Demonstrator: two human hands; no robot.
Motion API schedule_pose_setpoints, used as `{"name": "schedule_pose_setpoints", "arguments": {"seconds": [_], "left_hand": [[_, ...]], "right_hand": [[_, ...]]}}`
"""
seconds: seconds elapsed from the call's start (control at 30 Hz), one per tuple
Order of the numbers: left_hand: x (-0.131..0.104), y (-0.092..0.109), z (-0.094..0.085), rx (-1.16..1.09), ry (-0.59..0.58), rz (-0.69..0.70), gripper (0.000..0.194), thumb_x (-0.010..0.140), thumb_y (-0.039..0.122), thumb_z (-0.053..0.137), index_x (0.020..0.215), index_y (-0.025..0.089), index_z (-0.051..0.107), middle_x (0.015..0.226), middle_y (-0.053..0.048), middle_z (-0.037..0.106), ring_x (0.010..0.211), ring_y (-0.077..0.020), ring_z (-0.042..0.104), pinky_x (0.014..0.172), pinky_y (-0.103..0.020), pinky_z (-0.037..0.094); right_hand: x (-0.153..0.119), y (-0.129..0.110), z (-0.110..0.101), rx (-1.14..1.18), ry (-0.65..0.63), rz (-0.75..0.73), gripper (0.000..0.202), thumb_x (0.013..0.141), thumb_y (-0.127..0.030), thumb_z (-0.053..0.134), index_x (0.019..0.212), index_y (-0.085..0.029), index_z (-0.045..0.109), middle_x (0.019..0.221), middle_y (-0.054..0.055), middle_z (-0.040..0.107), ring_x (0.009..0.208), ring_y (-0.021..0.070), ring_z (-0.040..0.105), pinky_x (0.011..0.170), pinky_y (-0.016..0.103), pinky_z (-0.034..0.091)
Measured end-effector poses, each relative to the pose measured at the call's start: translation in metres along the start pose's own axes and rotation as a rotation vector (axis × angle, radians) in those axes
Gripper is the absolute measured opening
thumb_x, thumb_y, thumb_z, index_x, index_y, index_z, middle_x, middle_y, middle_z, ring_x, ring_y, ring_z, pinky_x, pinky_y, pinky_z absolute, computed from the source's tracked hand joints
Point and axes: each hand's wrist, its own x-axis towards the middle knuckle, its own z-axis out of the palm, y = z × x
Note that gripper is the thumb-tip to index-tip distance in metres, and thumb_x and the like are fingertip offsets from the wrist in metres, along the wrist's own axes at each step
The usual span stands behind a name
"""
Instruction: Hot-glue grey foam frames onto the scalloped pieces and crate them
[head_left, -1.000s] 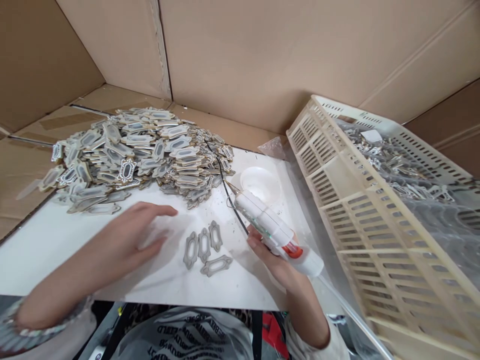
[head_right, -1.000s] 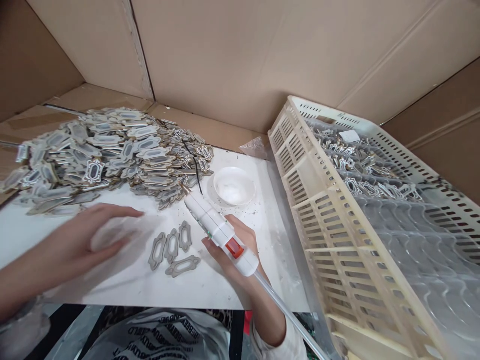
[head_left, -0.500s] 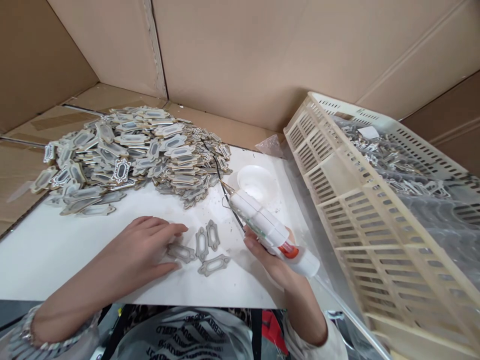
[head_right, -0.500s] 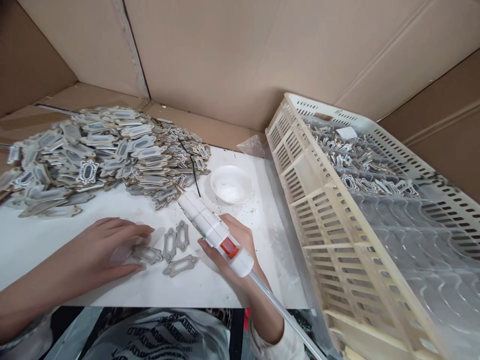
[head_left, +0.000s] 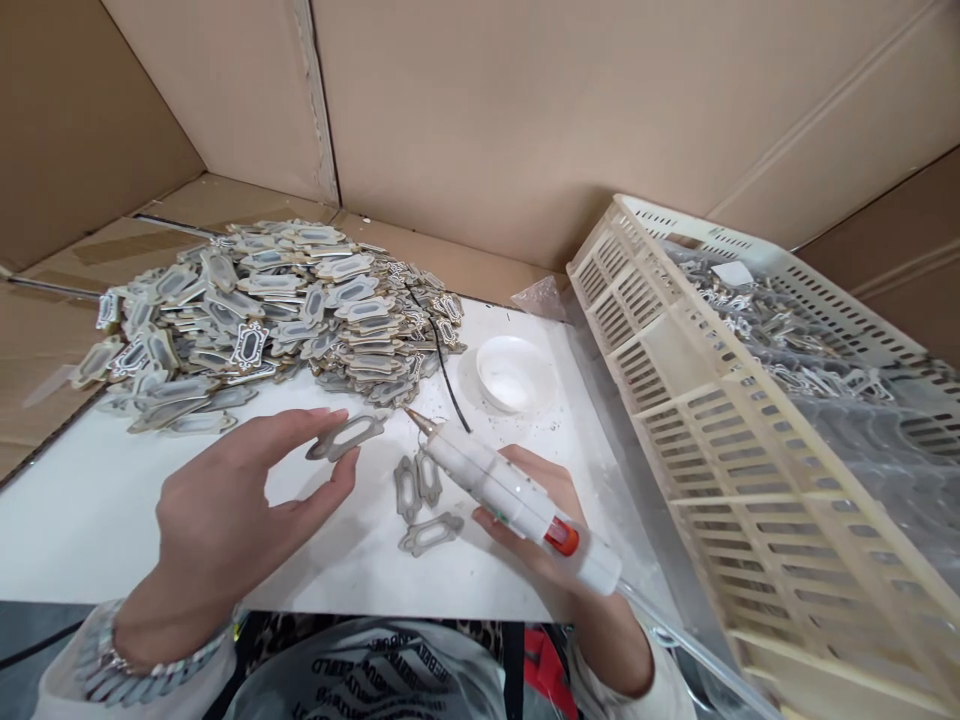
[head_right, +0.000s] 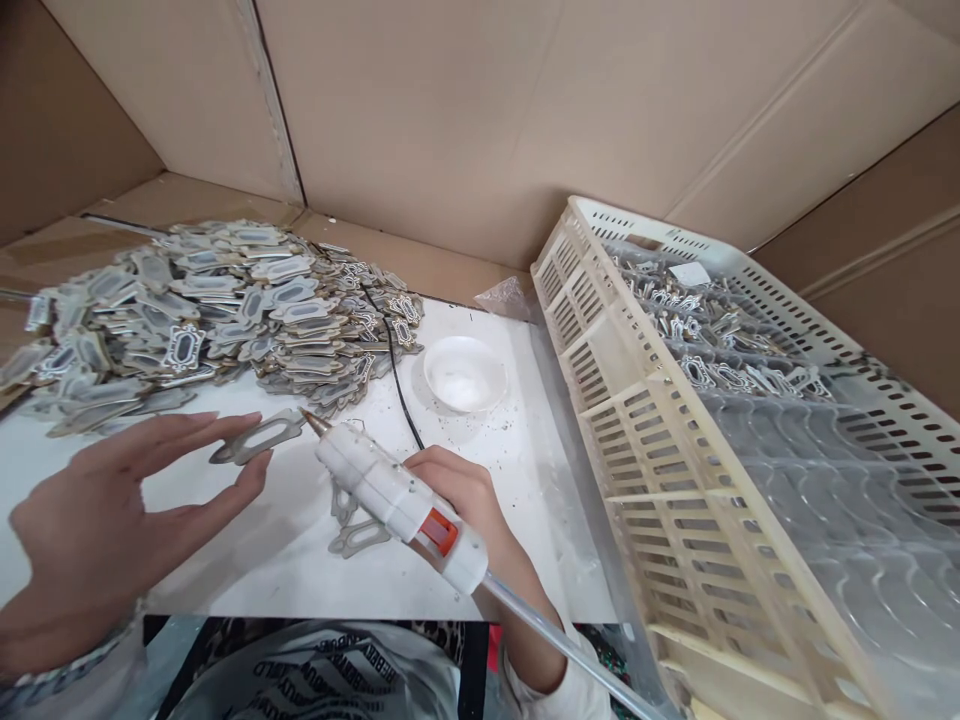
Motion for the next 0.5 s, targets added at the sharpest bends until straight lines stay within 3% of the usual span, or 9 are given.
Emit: {"name": "schedule_pose_setpoints", "arguments": {"seconds": [0.23,0.5], "left_hand": [[0.0048,0.0132,0.0063,-0.136,0.125,-0.016,0.013,0.086,0.038,0.069,0.098,0.035,0.07,0.085,0.009,0.075,0.077,-0.0164,0.072,0.069,-0.028,0.054],[0.0061,0.0147,0.0074,-0.229,0.123,0.008,0.018,0.083,0.033,0.073,0.101,0.034,0.07,0.089,0.011,0.076,0.076,-0.0141,0.072,0.07,-0.025,0.054]], "right_hand": [[-0.0029,0.0105,0.0056,0.033,-0.055,-0.053,0.007,0.088,-0.016,0.066,0.084,-0.022,0.067,0.091,0.004,0.07,0.078,0.0158,0.068,0.07,0.025,0.056],[-0.0022,0.0091,0.0067,0.024,-0.039,-0.002,0.009,0.086,-0.013,0.065,0.084,-0.021,0.069,0.09,0.004,0.071,0.076,0.0157,0.068,0.07,0.025,0.056]]}}
